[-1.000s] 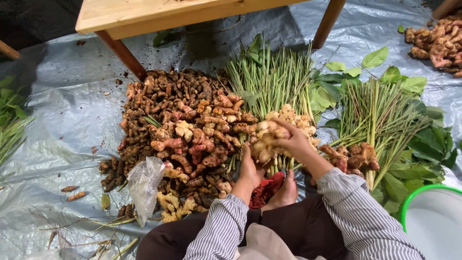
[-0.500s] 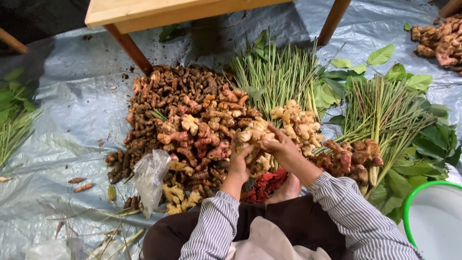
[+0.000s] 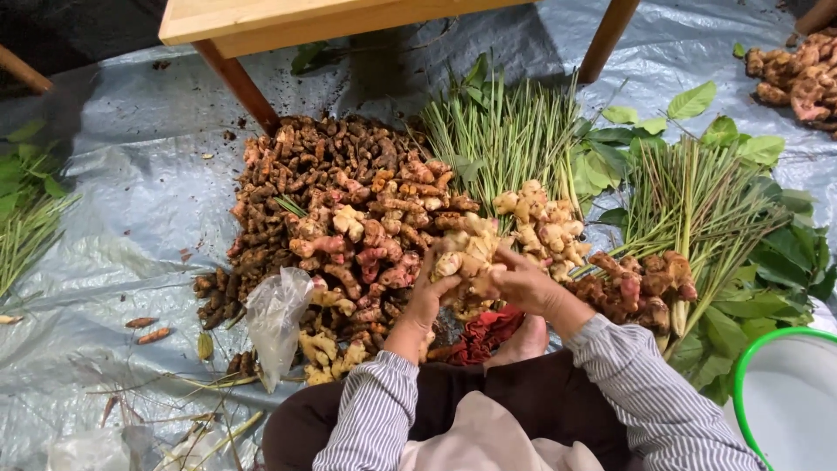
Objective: A person sits on the floor trimming and sorting lemongrass stalks and ginger roots on a tarp.
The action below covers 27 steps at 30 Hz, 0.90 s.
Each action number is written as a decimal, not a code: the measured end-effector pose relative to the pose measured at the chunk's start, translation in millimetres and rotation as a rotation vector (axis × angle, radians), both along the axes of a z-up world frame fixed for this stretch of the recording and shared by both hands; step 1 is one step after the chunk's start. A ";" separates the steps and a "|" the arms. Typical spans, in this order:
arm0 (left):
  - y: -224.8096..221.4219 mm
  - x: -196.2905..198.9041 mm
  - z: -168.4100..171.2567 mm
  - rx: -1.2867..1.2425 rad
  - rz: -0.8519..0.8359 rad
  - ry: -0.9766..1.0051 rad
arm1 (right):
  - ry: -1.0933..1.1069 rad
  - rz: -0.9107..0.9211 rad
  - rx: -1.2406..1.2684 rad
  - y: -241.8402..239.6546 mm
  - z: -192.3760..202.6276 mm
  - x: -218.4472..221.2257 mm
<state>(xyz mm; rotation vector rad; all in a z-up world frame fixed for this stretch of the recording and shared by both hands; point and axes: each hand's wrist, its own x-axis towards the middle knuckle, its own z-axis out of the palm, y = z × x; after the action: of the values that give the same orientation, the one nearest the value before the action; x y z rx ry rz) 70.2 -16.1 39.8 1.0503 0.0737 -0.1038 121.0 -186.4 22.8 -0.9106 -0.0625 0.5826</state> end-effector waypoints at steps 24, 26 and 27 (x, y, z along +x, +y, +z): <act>75.7 -60.8 -11.6 0.440 0.078 0.054 | 0.120 -0.237 -0.005 22.7 103.6 -34.9; 70.2 -61.8 -22.0 0.458 0.051 0.128 | 0.013 -0.191 -0.019 7.9 103.0 -13.7; 66.8 -61.6 -26.8 0.475 0.027 0.196 | -0.101 -0.142 -0.030 -0.2 103.4 -2.4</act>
<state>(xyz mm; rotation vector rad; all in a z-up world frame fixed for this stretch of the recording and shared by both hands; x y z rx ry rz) 8.6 50.6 13.0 1.5112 0.3012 -0.1691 118.6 -186.6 126.2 -0.9653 -0.0788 0.4063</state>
